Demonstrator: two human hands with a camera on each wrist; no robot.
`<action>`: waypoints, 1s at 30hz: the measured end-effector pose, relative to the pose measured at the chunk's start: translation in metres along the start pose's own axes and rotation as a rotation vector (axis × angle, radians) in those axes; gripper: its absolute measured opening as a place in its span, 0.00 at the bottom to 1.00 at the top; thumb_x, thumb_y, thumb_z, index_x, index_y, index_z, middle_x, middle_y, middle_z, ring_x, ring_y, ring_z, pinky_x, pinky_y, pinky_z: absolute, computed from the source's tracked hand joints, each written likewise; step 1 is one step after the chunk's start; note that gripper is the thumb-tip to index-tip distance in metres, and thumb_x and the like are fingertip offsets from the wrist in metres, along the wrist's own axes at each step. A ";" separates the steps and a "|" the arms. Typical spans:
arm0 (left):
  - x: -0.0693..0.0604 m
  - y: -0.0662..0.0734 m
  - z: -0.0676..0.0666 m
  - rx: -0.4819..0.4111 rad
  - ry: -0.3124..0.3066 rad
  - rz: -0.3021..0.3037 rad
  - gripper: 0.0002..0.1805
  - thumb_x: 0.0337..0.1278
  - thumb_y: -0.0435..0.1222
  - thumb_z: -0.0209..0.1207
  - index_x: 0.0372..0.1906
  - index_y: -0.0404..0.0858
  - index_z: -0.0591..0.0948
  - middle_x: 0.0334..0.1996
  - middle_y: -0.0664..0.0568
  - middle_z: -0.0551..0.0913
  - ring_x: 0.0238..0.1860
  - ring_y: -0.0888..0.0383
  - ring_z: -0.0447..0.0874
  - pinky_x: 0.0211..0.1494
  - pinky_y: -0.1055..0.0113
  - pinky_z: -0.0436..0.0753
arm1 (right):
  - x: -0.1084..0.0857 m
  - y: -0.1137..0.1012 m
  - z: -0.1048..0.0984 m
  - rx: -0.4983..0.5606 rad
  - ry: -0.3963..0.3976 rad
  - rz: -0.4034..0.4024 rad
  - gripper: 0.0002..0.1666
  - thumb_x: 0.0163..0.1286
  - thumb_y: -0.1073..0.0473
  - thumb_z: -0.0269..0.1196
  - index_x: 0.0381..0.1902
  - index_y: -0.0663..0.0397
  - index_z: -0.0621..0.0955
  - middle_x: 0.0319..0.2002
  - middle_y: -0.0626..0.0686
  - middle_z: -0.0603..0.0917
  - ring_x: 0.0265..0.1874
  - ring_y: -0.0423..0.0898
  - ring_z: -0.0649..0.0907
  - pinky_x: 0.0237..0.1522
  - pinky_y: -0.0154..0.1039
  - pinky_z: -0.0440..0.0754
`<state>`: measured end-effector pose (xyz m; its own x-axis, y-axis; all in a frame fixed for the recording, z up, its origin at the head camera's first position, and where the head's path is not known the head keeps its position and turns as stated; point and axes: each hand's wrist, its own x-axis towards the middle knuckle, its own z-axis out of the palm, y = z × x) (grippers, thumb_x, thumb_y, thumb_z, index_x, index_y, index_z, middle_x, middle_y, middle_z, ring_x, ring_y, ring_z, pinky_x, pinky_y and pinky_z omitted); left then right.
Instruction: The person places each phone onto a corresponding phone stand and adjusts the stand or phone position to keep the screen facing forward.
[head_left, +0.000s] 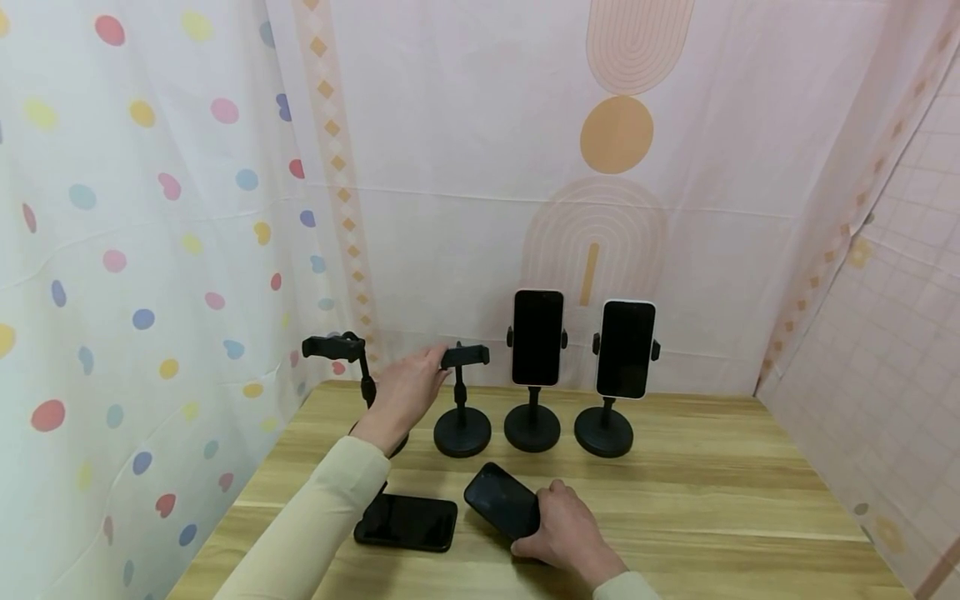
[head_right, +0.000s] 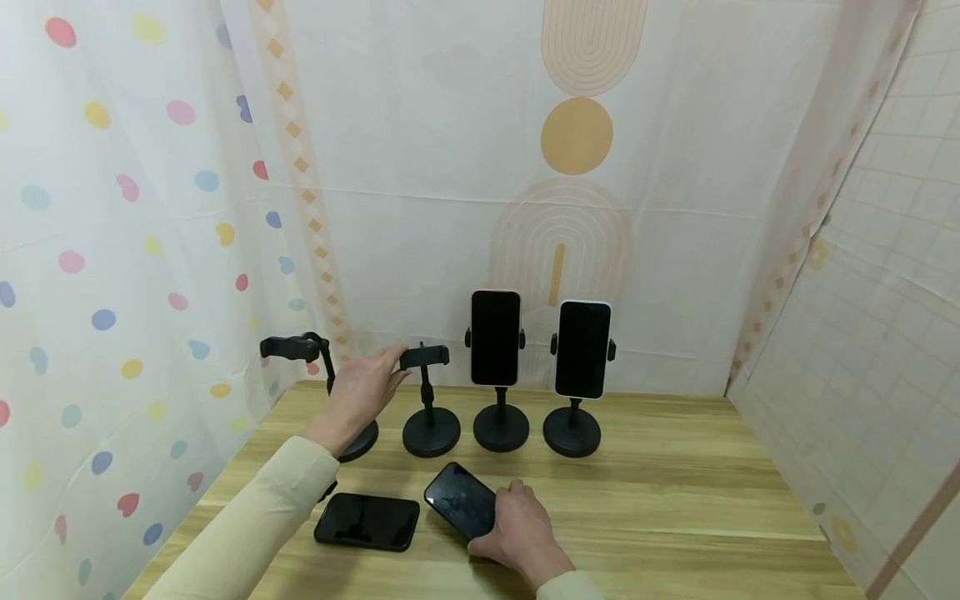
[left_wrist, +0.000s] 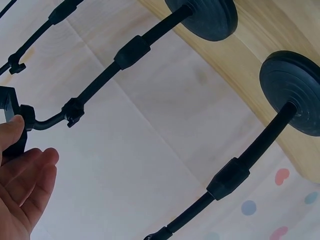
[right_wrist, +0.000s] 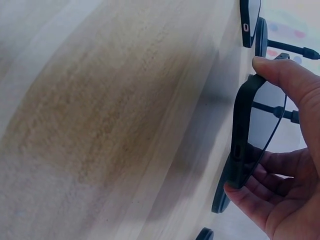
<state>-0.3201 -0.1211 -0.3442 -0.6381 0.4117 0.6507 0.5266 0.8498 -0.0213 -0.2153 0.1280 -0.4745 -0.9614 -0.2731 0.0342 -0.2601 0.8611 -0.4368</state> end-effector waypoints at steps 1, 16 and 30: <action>0.000 0.000 0.000 0.006 0.010 0.009 0.13 0.59 0.34 0.69 0.44 0.34 0.79 0.30 0.46 0.84 0.25 0.50 0.85 0.23 0.59 0.80 | 0.000 0.000 0.000 0.001 0.005 0.000 0.43 0.43 0.40 0.78 0.47 0.69 0.81 0.36 0.54 0.74 0.33 0.49 0.74 0.40 0.49 0.78; -0.007 0.003 -0.003 0.126 0.078 0.070 0.16 0.53 0.33 0.72 0.42 0.32 0.79 0.30 0.42 0.86 0.24 0.48 0.85 0.25 0.58 0.82 | 0.001 -0.009 -0.002 0.005 0.077 -0.007 0.42 0.43 0.40 0.78 0.45 0.68 0.80 0.37 0.54 0.74 0.34 0.48 0.73 0.39 0.47 0.78; -0.015 0.005 -0.008 0.212 0.146 0.132 0.16 0.49 0.32 0.74 0.33 0.32 0.76 0.25 0.45 0.83 0.19 0.50 0.82 0.22 0.59 0.80 | -0.001 -0.010 -0.003 0.021 0.104 -0.009 0.38 0.43 0.40 0.78 0.42 0.65 0.81 0.36 0.53 0.73 0.32 0.47 0.73 0.36 0.45 0.77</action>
<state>-0.3039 -0.1258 -0.3482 -0.4764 0.4844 0.7338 0.4605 0.8484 -0.2611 -0.2119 0.1209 -0.4673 -0.9636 -0.2335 0.1304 -0.2674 0.8494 -0.4551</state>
